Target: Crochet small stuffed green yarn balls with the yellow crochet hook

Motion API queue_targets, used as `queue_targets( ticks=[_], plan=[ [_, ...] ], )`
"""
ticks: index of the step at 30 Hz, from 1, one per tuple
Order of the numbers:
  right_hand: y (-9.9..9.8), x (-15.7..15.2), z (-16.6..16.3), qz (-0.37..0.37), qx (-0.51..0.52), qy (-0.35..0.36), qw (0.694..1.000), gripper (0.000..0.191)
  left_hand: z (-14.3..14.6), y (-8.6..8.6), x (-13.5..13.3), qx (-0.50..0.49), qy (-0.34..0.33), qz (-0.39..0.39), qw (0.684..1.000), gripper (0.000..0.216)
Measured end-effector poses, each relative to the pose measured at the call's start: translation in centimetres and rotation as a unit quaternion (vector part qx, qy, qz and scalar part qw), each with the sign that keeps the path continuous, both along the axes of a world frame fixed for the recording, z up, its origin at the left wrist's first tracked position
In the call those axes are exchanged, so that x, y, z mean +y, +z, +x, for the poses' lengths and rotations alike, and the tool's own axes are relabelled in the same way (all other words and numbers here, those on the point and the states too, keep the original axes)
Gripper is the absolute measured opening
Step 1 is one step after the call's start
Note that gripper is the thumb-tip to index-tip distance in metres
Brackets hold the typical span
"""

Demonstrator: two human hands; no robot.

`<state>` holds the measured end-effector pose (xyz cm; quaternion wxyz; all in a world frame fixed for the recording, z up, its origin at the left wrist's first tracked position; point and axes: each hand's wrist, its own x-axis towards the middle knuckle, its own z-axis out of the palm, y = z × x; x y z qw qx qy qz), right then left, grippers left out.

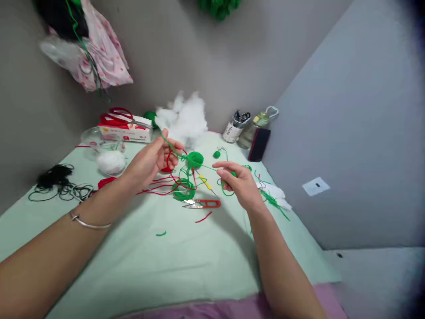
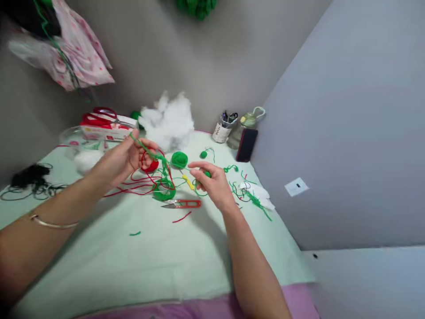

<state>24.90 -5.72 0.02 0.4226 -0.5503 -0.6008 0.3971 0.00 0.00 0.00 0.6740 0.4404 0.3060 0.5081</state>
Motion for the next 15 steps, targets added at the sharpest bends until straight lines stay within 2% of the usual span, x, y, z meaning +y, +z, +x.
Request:
queue_targets(
  ticks=[3,5,11,13,15],
  plan=[
    [0.9,-0.4,1.3,-0.034,-0.101,0.087,0.991,0.027,-0.7,0.0,0.8,-0.033,0.058,0.016,0.998,0.034],
    [1.3,-0.7,2.0,-0.03,-0.114,0.104,0.988,0.028,-1.2,-0.1,1.2,-0.029,0.074,0.029,0.996,0.024],
    [1.3,-1.2,2.7,0.019,0.032,0.05,0.998,0.033,-2.5,-0.3,1.7,0.129,0.034,0.093,0.987,0.01],
    [1.2,-1.3,2.4,0.023,0.075,0.055,0.995,0.033,-2.7,-0.6,1.8,0.252,-0.005,0.141,0.957,0.016],
    [1.0,-1.4,2.1,0.023,0.106,0.071,0.992,0.033,-2.8,-0.9,1.7,0.417,-0.023,0.224,0.881,0.026]
  ],
)
